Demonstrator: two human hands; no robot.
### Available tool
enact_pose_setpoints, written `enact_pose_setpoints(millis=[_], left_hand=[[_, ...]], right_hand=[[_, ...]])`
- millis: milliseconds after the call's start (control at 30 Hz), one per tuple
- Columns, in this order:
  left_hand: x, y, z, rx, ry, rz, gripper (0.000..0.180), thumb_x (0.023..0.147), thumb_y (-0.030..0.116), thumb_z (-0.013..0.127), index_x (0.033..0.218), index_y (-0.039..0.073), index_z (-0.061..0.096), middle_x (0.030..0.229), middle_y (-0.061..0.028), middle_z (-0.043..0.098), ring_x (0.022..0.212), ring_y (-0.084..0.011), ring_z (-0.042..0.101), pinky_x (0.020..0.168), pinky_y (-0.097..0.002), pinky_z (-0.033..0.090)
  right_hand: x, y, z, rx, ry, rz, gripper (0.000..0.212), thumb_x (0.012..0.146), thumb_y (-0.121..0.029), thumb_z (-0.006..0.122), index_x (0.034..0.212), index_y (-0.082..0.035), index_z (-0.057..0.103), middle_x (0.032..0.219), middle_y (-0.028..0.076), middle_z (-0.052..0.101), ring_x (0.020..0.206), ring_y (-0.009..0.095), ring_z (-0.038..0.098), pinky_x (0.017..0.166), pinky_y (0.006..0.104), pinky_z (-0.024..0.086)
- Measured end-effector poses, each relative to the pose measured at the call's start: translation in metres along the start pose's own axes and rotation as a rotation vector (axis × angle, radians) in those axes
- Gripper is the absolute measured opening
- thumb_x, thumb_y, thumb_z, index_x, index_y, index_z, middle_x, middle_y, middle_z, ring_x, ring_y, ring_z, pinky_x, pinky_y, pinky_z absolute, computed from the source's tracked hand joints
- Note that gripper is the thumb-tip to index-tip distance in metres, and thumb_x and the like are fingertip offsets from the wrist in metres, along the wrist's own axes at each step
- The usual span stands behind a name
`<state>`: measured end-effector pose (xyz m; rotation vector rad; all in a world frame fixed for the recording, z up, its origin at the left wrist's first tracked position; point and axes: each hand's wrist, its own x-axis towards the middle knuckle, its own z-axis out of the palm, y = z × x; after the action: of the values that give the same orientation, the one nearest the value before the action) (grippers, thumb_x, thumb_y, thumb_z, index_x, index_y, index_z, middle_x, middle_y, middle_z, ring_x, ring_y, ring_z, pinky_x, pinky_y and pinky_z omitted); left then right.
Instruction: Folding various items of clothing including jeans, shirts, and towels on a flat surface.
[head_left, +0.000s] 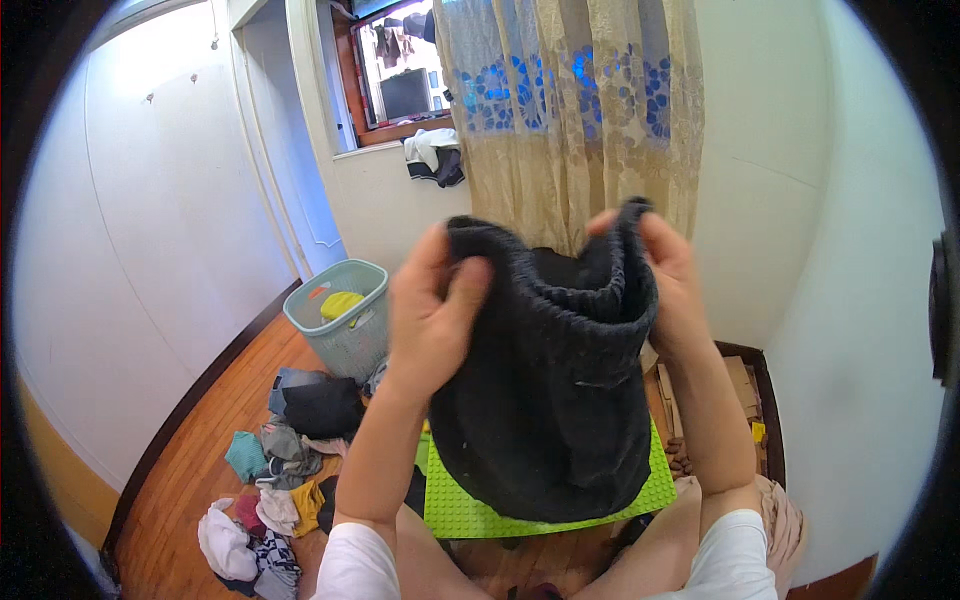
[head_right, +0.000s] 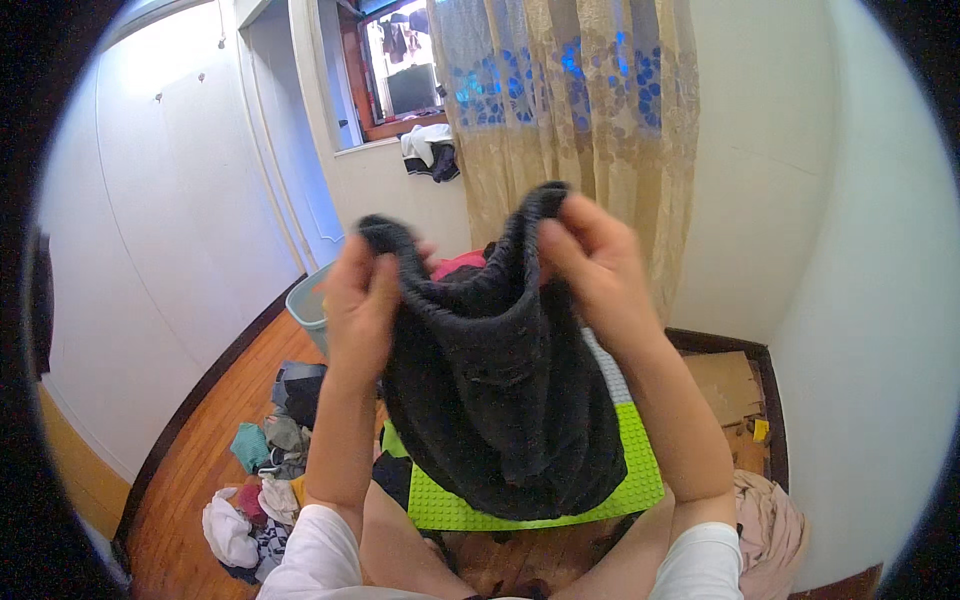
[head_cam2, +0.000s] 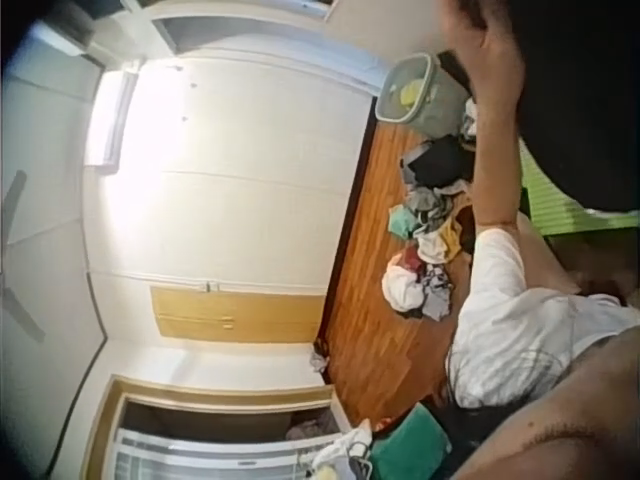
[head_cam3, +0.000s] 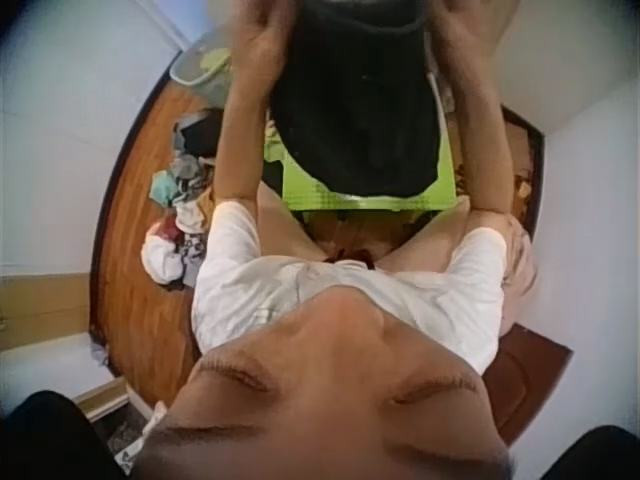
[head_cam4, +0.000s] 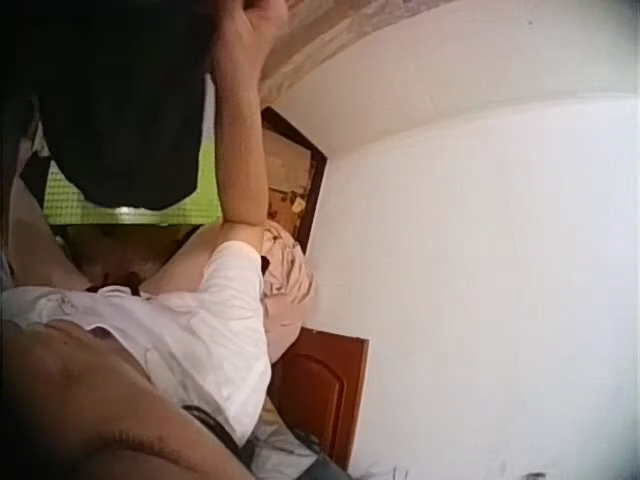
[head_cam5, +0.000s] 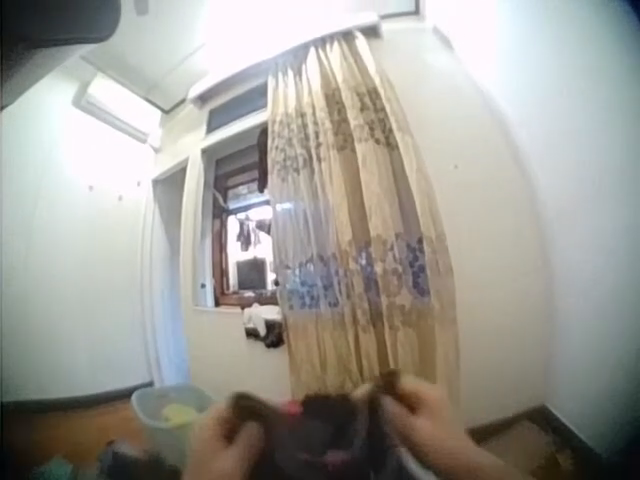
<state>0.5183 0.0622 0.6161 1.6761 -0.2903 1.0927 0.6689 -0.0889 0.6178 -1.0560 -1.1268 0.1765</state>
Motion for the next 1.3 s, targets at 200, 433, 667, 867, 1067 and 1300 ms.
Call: enact_pose_setpoints(millis=[200,433,667,867,1067,1300], left_hand=[[0.018,-0.040,0.021,-0.047,-0.113,0.021,0.021,0.090,0.016,0.053,0.103,0.000,0.052,0.093,-0.0045,0.058,0.084,-0.0094,0.054,0.077,-0.0222,0.043],[0.015,-0.091,0.001,0.253,-0.007,-0.171,0.013,0.084,0.009,0.060,0.092,0.000,0.055,0.080,-0.0030,0.057,0.073,-0.0074,0.052,0.067,-0.0240,0.042],[0.048,-0.137,-0.025,0.286,-0.037,-0.143,0.015,0.079,0.002,0.061,0.093,0.000,0.055,0.071,-0.0002,0.056,0.068,-0.0075,0.053,0.064,-0.0218,0.043],[-0.003,-0.090,-0.031,0.240,-0.057,0.062,0.026,0.071,-0.004,0.065,0.093,0.003,0.053,0.086,-0.0019,0.054,0.076,-0.0100,0.051,0.069,-0.0239,0.043],[-0.191,-0.114,-0.009,0.381,-0.211,-0.391,0.042,0.070,0.000,0.069,0.104,0.005,0.046,0.088,-0.0072,0.052,0.076,-0.0171,0.052,0.071,-0.0273,0.044],[-0.280,-0.157,0.021,0.255,-0.343,-0.859,0.041,0.074,0.003,0.066,0.108,0.005,0.043,0.084,-0.0067,0.049,0.072,-0.0148,0.050,0.066,-0.0269,0.044]], right_hand=[[0.039,0.051,0.004,0.175,-0.225,-0.002,0.015,0.087,-0.015,0.054,0.095,-0.003,0.059,0.086,0.003,0.060,0.078,0.009,0.056,0.070,0.0224,0.046],[0.018,0.034,-0.017,0.544,-0.177,0.564,0.034,0.084,-0.018,0.059,0.111,0.002,0.052,0.100,0.008,0.061,0.090,0.015,0.058,0.079,0.0280,0.046],[0.042,0.103,-0.019,-0.746,-0.174,0.064,0.032,0.069,-0.009,0.069,0.098,-0.003,0.057,0.093,0.016,0.059,0.079,0.030,0.060,0.071,0.0375,0.045],[0.005,0.068,-0.006,-0.938,-0.114,-0.596,0.038,0.060,-0.002,0.066,0.096,-0.006,0.054,0.086,0.012,0.054,0.084,0.033,0.052,0.071,0.0397,0.042],[-0.150,0.118,-0.014,-0.964,-0.651,-0.106,0.042,0.056,-0.004,0.067,0.094,-0.008,0.052,0.083,0.009,0.052,0.081,0.030,0.051,0.068,0.0410,0.042],[-0.232,0.193,-0.035,-0.708,-1.009,0.555,0.040,0.068,-0.022,0.070,0.100,-0.005,0.052,0.093,0.016,0.058,0.090,0.034,0.057,0.075,0.0416,0.046]])
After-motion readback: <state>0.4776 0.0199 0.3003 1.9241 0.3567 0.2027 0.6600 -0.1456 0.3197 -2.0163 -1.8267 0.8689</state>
